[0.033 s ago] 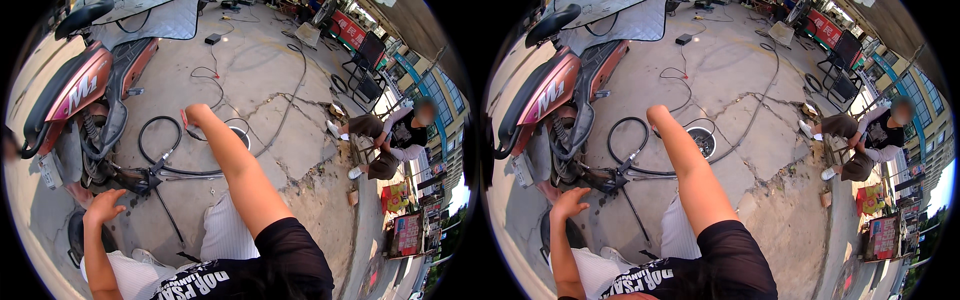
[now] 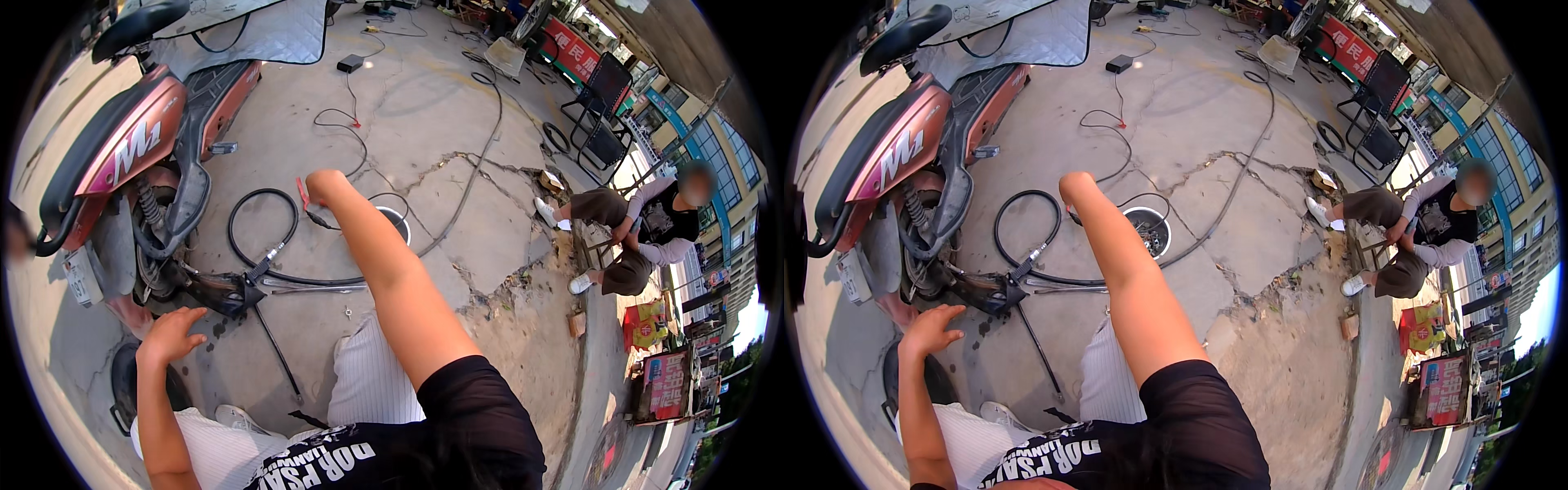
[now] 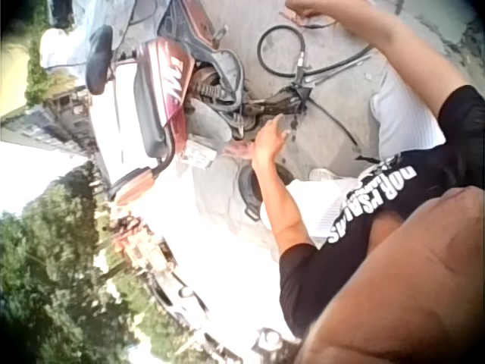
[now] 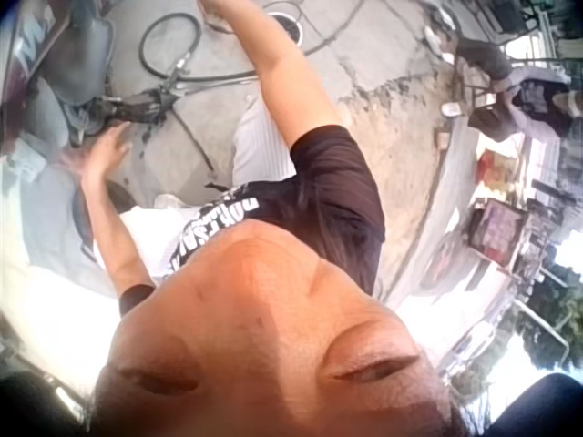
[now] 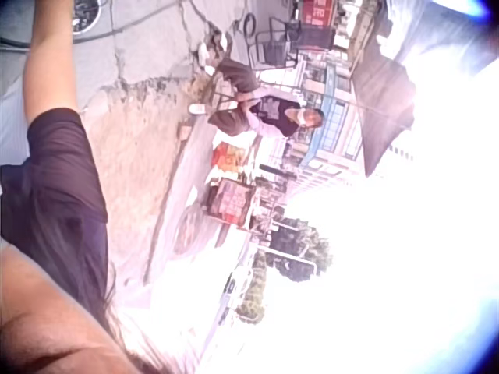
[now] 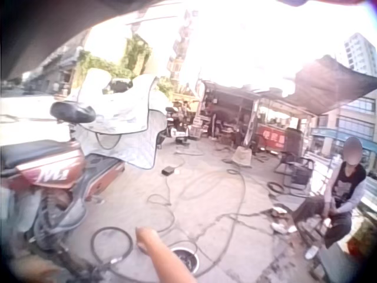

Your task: The person uses a red electric tool to grind or clean the rim of a scooter tire. They then apply a substance from a small tube to the tire valve stem and attach a pressure gauge hose to the valve.

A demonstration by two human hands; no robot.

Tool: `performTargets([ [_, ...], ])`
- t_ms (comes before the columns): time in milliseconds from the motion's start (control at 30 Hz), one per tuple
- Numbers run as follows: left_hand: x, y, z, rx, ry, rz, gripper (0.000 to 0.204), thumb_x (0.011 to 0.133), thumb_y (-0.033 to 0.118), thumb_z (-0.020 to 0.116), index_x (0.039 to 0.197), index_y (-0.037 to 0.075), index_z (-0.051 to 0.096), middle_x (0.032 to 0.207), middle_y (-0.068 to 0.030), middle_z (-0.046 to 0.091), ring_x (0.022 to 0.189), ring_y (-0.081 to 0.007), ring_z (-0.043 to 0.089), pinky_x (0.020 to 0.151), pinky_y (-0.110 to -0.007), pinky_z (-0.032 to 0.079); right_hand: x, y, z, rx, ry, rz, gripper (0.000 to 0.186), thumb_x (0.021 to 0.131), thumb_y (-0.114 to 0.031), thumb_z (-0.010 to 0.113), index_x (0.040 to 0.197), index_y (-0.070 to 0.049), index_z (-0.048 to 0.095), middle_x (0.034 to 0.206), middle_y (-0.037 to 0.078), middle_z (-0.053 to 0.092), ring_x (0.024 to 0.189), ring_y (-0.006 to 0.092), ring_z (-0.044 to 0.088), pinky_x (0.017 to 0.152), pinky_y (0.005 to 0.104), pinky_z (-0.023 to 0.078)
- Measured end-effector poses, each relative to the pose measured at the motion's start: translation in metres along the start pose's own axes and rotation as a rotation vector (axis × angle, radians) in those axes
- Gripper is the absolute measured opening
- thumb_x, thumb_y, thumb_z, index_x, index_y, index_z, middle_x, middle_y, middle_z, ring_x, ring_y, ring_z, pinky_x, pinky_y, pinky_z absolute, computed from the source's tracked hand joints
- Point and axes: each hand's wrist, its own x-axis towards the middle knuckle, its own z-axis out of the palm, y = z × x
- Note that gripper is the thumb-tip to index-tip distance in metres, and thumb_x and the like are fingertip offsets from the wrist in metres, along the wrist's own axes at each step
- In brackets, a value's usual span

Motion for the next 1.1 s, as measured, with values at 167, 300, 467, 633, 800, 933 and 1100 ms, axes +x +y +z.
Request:
performTargets([
  [167,-0.004,-0.002,0.004,-0.015,0.007,-0.017,0.059,0.078,0.022,0.075,0.132,0.008,0.055,0.117,-0.0149,0.062,0.11,-0.0356,0.059,0.093,-0.042,0.047,0.017,0.011,0.026,-0.023,0.119,0.008,0.02,0.073,-0.017,0.068,0.089,-0.008,0.075,0.088,0.009,0.074,0.083,0.0281,0.071,0.067,0.0403,0.055],
  [300,-0.006,-0.004,0.004,-0.001,0.008,-0.026,0.059,0.078,0.022,0.076,0.131,0.009,0.056,0.117,-0.015,0.062,0.11,-0.0354,0.058,0.093,-0.042,0.047,0.027,0.02,0.028,-0.003,0.065,0.023,0.025,0.072,-0.021,0.07,0.093,-0.009,0.075,0.093,0.009,0.074,0.087,0.0298,0.07,0.07,0.0413,0.056],
  [467,-0.01,-0.004,0.003,0.026,0.03,-0.041,0.06,0.076,0.022,0.077,0.13,0.008,0.056,0.116,-0.0156,0.062,0.109,-0.0355,0.059,0.094,-0.043,0.047,0.033,0.022,0.029,0.003,0.072,0.017,0.028,0.071,-0.023,0.072,0.095,-0.009,0.075,0.096,0.012,0.073,0.089,0.0316,0.07,0.071,0.0425,0.056],
  [633,-0.01,-0.007,0.005,0.039,0.021,-0.062,0.06,0.075,0.023,0.077,0.13,0.01,0.057,0.119,-0.0158,0.061,0.11,-0.0359,0.059,0.094,-0.043,0.047,0.034,0.018,0.027,-0.028,0.04,-0.007,0.029,0.071,-0.022,0.071,0.096,-0.009,0.075,0.096,0.012,0.073,0.089,0.0324,0.069,0.071,0.0431,0.056],
  [800,-0.016,-0.01,0.004,0.051,0.027,-0.083,0.06,0.075,0.023,0.077,0.13,0.01,0.057,0.118,-0.016,0.062,0.109,-0.036,0.059,0.094,-0.043,0.047,0.021,0.005,0.019,-0.017,0.049,-0.011,0.028,0.072,-0.021,0.07,0.097,-0.009,0.075,0.097,0.012,0.073,0.09,0.0326,0.069,0.071,0.0431,0.056],
  [933,-0.018,-0.014,0.009,0.062,0.05,-0.057,0.061,0.075,0.023,0.077,0.131,0.009,0.056,0.115,-0.0171,0.062,0.108,-0.0364,0.059,0.094,-0.043,0.047,0.018,0.006,0.021,0.003,0.074,0.01,0.03,0.073,-0.021,0.068,0.1,-0.009,0.074,0.101,0.012,0.072,0.093,0.0326,0.069,0.072,0.043,0.055],
  [1100,-0.023,-0.01,0.004,0.047,0.027,-0.098,0.061,0.076,0.023,0.077,0.131,0.008,0.056,0.115,-0.0174,0.062,0.108,-0.0365,0.059,0.094,-0.043,0.046,0.014,0.005,0.02,-0.009,0.092,0.003,0.031,0.074,-0.021,0.068,0.103,-0.009,0.073,0.103,0.012,0.072,0.095,0.0323,0.069,0.074,0.0426,0.055],
])
